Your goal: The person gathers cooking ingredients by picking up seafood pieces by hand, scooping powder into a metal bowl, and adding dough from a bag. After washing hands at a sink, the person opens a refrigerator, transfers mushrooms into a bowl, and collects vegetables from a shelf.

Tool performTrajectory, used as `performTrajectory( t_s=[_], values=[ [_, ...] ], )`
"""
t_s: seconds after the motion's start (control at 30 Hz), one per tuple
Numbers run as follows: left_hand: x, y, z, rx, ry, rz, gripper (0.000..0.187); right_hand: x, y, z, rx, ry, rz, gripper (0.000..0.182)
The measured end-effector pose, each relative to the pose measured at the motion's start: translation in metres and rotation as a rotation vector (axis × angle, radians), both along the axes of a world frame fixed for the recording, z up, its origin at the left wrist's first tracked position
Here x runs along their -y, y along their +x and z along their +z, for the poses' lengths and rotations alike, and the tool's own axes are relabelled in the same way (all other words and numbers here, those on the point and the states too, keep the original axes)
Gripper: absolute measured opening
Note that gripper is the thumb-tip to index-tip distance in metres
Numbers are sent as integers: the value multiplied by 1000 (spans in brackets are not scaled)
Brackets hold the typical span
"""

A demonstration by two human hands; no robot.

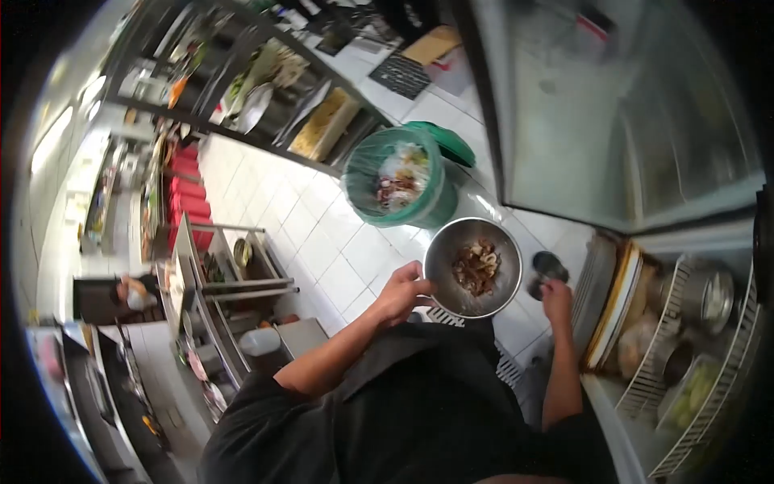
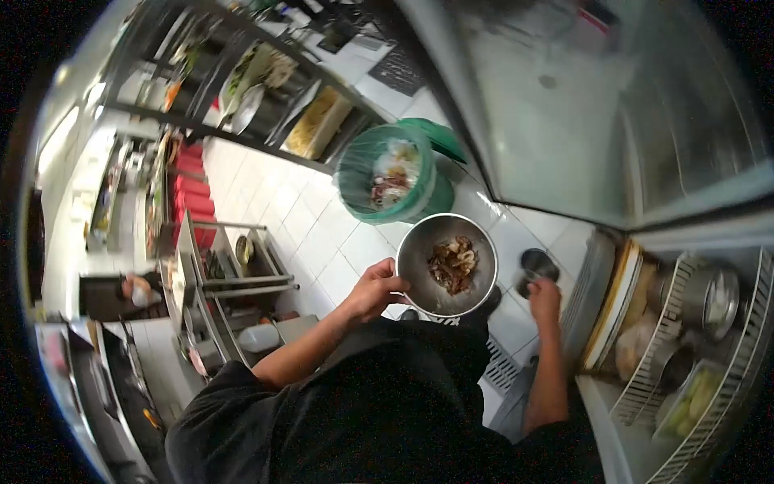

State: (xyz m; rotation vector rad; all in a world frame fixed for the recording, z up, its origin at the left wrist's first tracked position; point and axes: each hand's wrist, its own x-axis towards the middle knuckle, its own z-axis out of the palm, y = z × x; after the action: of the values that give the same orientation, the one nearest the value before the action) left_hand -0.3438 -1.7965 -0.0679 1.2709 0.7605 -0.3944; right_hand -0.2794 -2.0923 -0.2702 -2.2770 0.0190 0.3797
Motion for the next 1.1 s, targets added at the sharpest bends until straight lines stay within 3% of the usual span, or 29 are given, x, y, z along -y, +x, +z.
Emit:
performTrajectory(
  t_s=[0.03,0.13,0.23,0.3,0.37,0.4,0.47,0.53,0.6,0.67,0.73,0.87,0.93,0.97,1.0,1.03,1.1],
  values=[
    [-6,-8,5,0,-2,54,13,-20,17,4,84,13,223,14],
    [-62,-43,15,22,-29,197,13,-119,57,69,355,92,527,10],
    [-101,-69,22,29,-8,343,15,-201,117,98,627,-125,748,5],
    [-132,-90,20,63,4,437,16,-237,142,166,781,-304,733,7],
    [-165,-108,15,105,15,520,18,-253,195,171,879,-583,646,6],
    [-182,-117,2,141,9,562,19,-250,209,182,976,-572,562,4],
    [-213,-134,-2,169,-7,629,20,-235,226,203,916,-942,433,12],
    [-247,-151,-4,183,-20,681,20,-235,236,212,644,-1123,382,17],
    [-276,-168,-5,184,-11,744,21,-247,225,222,554,-1160,283,21],
    [-305,-184,-5,202,20,812,21,-253,220,224,449,-1078,137,24],
    [-329,-201,-3,187,45,862,20,-263,205,238,385,-1072,149,22],
    [-370,-230,-7,211,47,1019,17,-243,238,162,418,-901,229,26],
    [-392,-234,-13,210,62,1095,17,-282,209,131,439,-956,369,25],
    [-403,-236,-18,216,56,1120,17,-302,198,104,389,-838,378,23],
    [-414,-233,-18,239,48,1176,20,-328,175,85,567,-738,448,21],
    [-426,-231,-16,245,33,1204,20,-359,155,75,440,-484,447,19],
    [-454,-224,-15,263,11,1247,19,-431,115,62,366,-318,478,19]
  ],
)
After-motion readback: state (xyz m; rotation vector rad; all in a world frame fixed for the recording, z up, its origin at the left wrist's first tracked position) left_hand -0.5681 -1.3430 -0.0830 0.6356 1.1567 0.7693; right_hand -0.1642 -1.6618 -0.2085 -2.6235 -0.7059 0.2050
